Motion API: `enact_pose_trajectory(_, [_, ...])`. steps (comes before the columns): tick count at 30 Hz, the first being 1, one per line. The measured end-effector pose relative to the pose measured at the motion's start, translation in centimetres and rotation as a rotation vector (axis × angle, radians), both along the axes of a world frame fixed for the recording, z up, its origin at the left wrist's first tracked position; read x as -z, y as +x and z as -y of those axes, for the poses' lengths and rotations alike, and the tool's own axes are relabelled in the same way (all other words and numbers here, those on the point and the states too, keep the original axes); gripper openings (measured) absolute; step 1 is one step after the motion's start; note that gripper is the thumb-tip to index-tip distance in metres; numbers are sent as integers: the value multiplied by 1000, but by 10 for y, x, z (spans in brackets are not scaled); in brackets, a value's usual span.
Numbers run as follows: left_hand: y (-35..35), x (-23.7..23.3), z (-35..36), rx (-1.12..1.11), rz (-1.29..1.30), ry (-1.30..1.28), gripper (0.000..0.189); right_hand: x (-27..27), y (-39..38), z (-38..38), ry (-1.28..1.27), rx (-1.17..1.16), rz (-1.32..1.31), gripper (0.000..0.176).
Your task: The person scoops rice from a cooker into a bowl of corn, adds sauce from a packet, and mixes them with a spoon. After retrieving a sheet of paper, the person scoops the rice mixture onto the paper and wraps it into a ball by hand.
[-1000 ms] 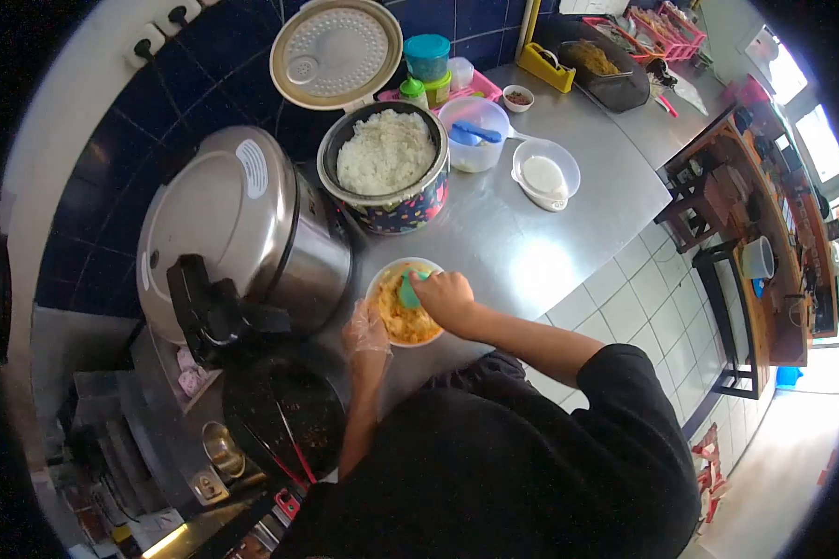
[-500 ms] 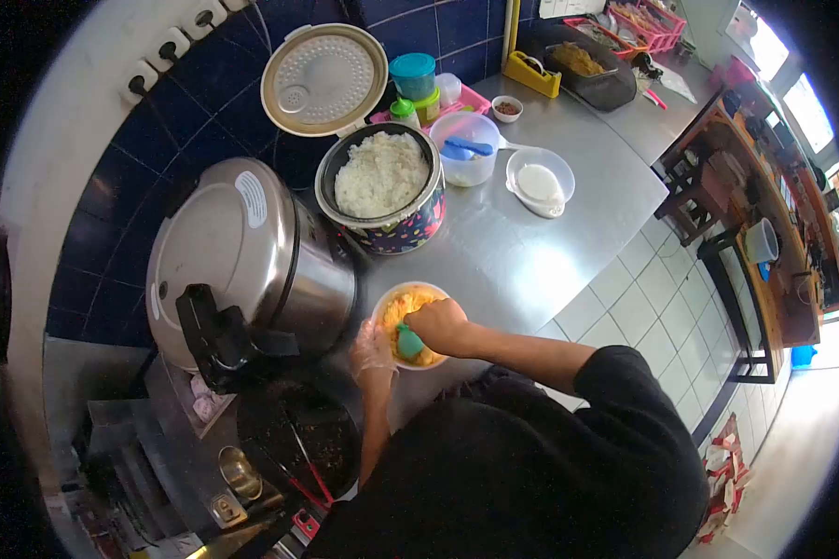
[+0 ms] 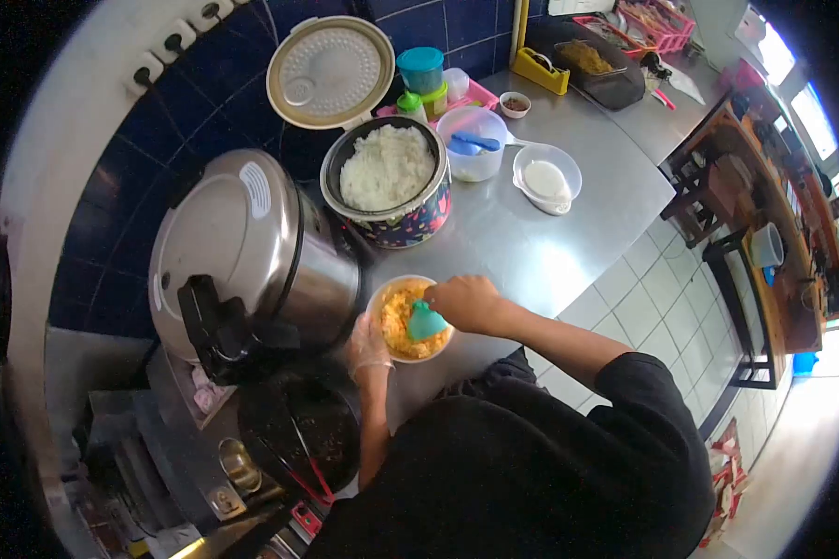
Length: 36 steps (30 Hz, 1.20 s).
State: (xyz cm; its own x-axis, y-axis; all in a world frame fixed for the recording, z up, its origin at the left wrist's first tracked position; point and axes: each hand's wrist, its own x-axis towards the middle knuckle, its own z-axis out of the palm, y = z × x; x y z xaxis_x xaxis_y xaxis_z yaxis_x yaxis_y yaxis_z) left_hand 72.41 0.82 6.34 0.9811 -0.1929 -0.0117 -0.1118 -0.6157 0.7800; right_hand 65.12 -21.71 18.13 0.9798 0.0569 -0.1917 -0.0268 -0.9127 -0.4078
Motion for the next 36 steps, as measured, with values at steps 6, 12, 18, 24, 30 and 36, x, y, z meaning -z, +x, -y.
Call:
enact_pose_trajectory(6, [0, -22, 4, 115, 69, 154, 33, 17, 14, -43, -219, -105, -119, 20])
enact_pose_trajectory(12, [-21, -64, 1, 29, -77, 81, 31, 50, 6, -65, -266, 128, 161, 46])
enact_pose_trajectory(18, [-15, -32, -8, 45, 16, 60, 28, 9, 9, -41, -168, -194, -8, 29])
enact_pose_trajectory(24, [-15, -41, -11, 78, -51, 72, 31, 83, 19, -55, -146, -116, 312, 26])
enact_pose_trajectory(30, [-16, -39, -6, -3, -81, 192, 29, -51, 8, -11, -161, -75, -139, 27])
enact_pose_trajectory(36, [-7, -43, 1, 80, -97, 278, 29, 48, 15, -48, -276, -154, -23, 18])
